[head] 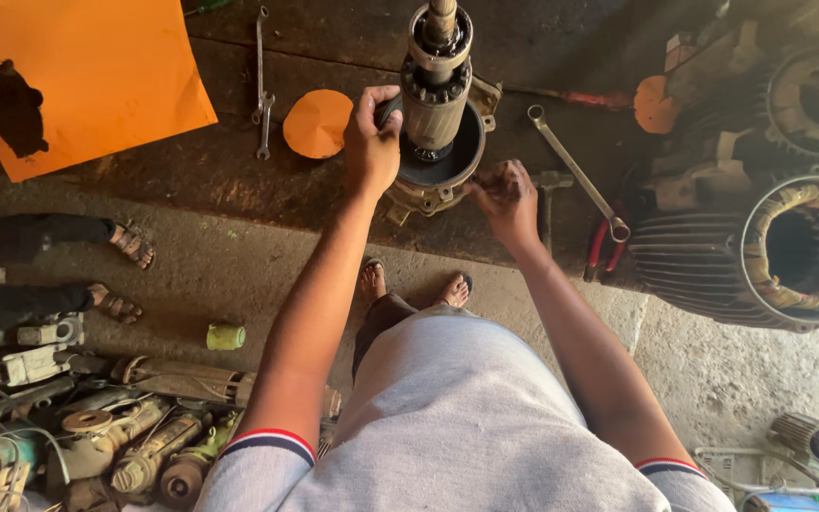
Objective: The person applies grease to a cylindrical motor housing using a finger, then places the housing onto a vertical motor shaft. They use a hammer to tap the housing into place and rotate the assembly to check fit.
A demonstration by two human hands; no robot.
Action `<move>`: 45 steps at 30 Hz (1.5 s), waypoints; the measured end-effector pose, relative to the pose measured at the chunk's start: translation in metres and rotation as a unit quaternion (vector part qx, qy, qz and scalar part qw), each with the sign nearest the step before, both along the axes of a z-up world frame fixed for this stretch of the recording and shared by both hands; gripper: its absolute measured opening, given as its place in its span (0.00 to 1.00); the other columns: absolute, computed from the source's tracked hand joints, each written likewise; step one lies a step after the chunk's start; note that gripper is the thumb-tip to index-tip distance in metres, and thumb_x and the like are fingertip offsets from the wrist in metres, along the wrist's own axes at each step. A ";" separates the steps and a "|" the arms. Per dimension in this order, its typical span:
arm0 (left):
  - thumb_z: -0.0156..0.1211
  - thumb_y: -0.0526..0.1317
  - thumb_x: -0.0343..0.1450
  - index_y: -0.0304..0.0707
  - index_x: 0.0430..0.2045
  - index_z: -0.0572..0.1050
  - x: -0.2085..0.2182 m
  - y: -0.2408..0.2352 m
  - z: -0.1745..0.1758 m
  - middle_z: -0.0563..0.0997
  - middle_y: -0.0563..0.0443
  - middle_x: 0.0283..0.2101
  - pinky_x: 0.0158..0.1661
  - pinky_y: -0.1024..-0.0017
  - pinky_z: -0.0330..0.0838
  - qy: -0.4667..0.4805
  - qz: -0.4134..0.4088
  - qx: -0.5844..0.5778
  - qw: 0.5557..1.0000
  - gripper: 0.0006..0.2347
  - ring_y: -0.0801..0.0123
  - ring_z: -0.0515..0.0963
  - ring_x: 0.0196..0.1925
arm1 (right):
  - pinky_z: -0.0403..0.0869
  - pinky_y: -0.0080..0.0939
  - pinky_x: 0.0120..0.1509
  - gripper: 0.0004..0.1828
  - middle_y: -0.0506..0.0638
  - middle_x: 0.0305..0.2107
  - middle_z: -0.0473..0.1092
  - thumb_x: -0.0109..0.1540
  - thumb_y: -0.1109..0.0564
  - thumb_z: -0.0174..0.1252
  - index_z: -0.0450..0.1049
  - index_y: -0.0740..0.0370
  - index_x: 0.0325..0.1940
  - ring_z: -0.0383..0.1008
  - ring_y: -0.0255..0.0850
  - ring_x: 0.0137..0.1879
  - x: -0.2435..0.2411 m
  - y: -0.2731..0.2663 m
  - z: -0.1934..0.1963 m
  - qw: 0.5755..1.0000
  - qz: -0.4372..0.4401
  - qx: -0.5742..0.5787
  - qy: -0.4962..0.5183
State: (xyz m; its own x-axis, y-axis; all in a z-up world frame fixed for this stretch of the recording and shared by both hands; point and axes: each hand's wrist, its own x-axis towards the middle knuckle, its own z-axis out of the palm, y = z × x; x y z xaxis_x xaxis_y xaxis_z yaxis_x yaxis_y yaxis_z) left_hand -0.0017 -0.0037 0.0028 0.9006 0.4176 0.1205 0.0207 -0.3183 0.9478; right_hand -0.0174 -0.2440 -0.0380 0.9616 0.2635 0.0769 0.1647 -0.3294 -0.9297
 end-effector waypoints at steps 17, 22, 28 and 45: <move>0.57 0.30 0.75 0.36 0.51 0.73 0.000 -0.002 0.008 0.82 0.48 0.49 0.54 0.70 0.76 0.024 0.000 -0.022 0.999 0.11 0.67 0.82 0.50 | 0.77 0.34 0.49 0.11 0.51 0.42 0.68 0.65 0.67 0.67 0.69 0.68 0.44 0.77 0.36 0.46 -0.003 -0.002 -0.018 0.996 0.002 0.086 0.002; 0.57 0.30 0.74 0.35 0.50 0.73 0.001 -0.002 0.010 0.82 0.48 0.49 0.54 0.70 0.75 0.007 0.002 -0.007 1.000 0.10 0.66 0.83 0.51 | 0.75 0.31 0.52 0.15 0.49 0.45 0.69 0.64 0.66 0.62 0.66 0.67 0.52 0.75 0.34 0.49 -0.001 -0.001 -0.019 0.984 0.041 0.167 0.051; 0.57 0.31 0.75 0.35 0.50 0.74 -0.001 -0.003 0.009 0.82 0.48 0.49 0.54 0.69 0.76 0.018 0.002 -0.010 1.000 0.10 0.66 0.83 0.51 | 0.80 0.35 0.53 0.11 0.53 0.45 0.68 0.68 0.67 0.62 0.66 0.68 0.48 0.76 0.35 0.49 -0.003 -0.005 -0.027 0.982 0.027 0.167 0.085; 0.58 0.31 0.75 0.35 0.49 0.73 -0.001 -0.002 0.009 0.82 0.48 0.50 0.54 0.69 0.76 -0.002 0.001 -0.008 1.000 0.10 0.66 0.83 0.52 | 0.81 0.35 0.53 0.11 0.50 0.45 0.71 0.68 0.64 0.59 0.66 0.67 0.52 0.77 0.34 0.51 -0.004 -0.001 -0.025 0.964 0.025 0.234 0.123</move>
State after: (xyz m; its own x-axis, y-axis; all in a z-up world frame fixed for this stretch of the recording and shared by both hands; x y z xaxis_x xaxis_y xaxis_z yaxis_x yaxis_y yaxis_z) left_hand -0.0030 -0.0057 0.0122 0.8996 0.4205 0.1176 0.0167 -0.3022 0.9531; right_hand -0.0211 -0.2448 -0.0631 0.9528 0.3022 -0.0304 -0.0753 0.1383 -0.9875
